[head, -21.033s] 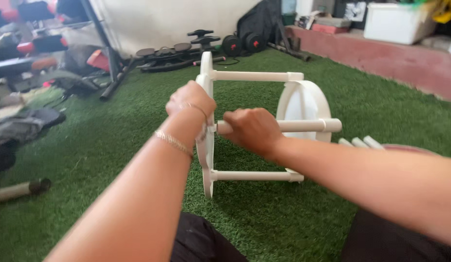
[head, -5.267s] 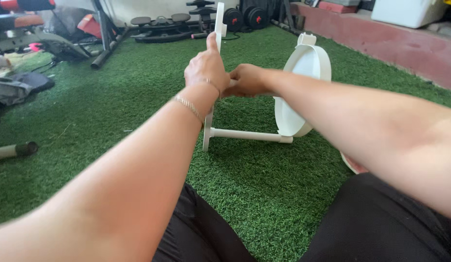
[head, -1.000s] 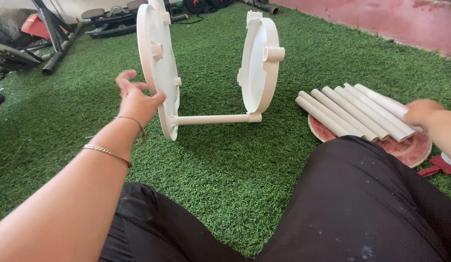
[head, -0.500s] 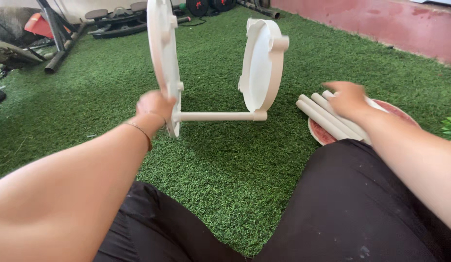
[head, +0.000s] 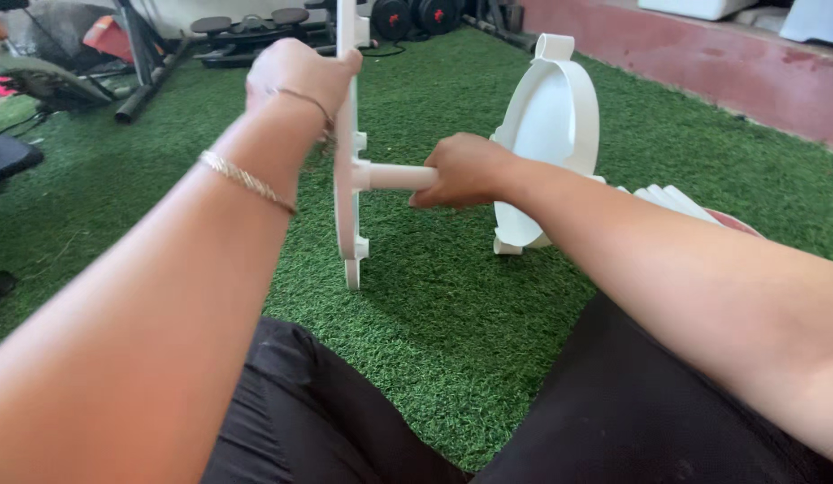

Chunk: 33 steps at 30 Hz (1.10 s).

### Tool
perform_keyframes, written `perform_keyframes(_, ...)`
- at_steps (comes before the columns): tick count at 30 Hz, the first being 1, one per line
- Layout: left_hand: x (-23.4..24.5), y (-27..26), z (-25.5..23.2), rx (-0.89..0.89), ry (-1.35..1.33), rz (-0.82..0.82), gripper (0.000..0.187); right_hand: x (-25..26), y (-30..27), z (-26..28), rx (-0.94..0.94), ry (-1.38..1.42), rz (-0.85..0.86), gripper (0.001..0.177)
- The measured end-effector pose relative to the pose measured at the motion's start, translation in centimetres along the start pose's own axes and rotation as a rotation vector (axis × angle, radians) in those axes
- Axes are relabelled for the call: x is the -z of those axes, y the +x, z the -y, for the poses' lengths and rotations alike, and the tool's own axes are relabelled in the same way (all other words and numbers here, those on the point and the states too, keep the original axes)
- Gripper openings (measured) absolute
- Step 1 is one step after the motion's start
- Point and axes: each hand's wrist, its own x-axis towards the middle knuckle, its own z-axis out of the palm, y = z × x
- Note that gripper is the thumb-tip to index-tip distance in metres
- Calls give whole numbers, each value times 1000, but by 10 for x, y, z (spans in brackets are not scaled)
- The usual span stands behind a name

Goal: The person assembles a white plastic flower-shaped stand by inserting cylindrical rods into the base and connecting the top plate. They handle multiple rods and plates, aligning and pushing them together by hand.

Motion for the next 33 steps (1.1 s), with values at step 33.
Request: perform_keyframes(33, -66, -38, 1, -268, 241, -106, 48, -27, 86, -18, 477, -293, -279, 23)
